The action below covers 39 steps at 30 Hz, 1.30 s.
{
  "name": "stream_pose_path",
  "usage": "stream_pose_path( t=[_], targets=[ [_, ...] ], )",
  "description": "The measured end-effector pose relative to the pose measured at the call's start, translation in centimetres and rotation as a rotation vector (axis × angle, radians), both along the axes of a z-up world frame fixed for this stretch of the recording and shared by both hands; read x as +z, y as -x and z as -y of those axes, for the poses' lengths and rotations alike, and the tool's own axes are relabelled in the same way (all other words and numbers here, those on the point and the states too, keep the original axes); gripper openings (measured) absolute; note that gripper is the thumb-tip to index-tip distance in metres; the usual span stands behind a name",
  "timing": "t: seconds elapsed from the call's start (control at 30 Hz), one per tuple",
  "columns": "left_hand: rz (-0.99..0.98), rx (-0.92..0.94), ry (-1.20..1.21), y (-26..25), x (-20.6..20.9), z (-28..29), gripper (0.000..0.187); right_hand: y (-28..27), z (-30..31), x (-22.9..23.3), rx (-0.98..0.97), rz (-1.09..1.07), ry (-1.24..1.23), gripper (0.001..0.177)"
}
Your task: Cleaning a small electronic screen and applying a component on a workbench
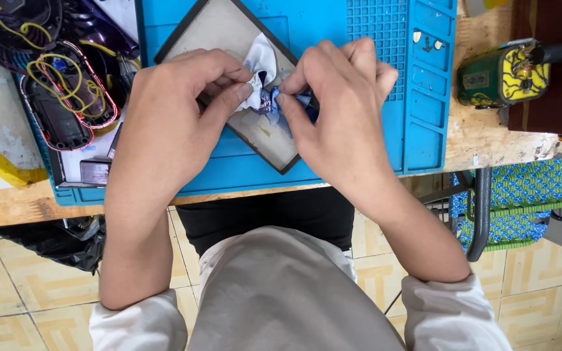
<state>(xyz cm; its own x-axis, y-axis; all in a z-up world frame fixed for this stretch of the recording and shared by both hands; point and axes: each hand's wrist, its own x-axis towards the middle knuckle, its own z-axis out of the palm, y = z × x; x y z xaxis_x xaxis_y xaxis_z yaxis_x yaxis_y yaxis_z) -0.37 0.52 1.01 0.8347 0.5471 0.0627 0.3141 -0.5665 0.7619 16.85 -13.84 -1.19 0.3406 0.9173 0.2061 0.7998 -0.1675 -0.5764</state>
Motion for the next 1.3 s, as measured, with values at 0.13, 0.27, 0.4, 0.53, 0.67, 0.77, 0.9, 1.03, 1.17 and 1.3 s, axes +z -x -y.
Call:
stream_pose_path(
  t=[0.13, 0.27, 0.4, 0.53, 0.67, 0.77, 0.9, 1.03, 1.17, 1.3],
  targets=[
    [-0.008, -0.011, -0.001, -0.1, 0.2, 0.1, 0.005, 0.2, 0.0, -0.4, -0.040, -0.023, -0.049, 0.023],
    [-0.033, 0.017, 0.002, -0.1, 0.3, 0.2, 0.007, -0.2, 0.1, 0.4, 0.058, 0.133, -0.029, 0.027],
    [-0.044, 0.017, 0.004, 0.0, 0.2, 0.1, 0.007, -0.3, -0.1, 0.8, 0.092, 0.232, -0.012, 0.028],
    [-0.018, 0.011, 0.007, 0.0, 0.1, 0.2, 0.007, 0.4, -0.1, 0.7, 0.033, 0.178, -0.018, 0.020],
    [0.002, 0.017, 0.009, 0.1, 0.0, 0.3, 0.008, 1.1, 0.3, 0.5, -0.096, 0.222, -0.012, 0.022],
    [-0.010, 0.037, 0.041, 0.1, 0.0, 0.3, 0.009, 1.1, 0.6, 0.5, -0.141, 0.174, -0.022, 0.021],
    [0.014, 0.064, 0.094, 0.1, -0.1, 0.4, 0.010, 1.0, 1.8, 1.5, -0.132, 0.037, -0.039, 0.016],
    [0.020, 0.039, 0.093, 0.3, -0.3, 0.2, 0.010, 1.0, 1.2, 0.7, -0.060, 0.059, -0.036, 0.016],
    [0.021, 0.037, 0.076, 0.0, -0.2, 0.1, 0.009, 0.9, 0.2, 0.3, -0.050, 0.129, -0.031, 0.022],
    [0.023, 0.058, 0.082, 0.1, -0.5, 0.1, 0.009, 0.9, 0.7, 0.4, -0.090, 0.255, -0.008, 0.023]
  ],
)
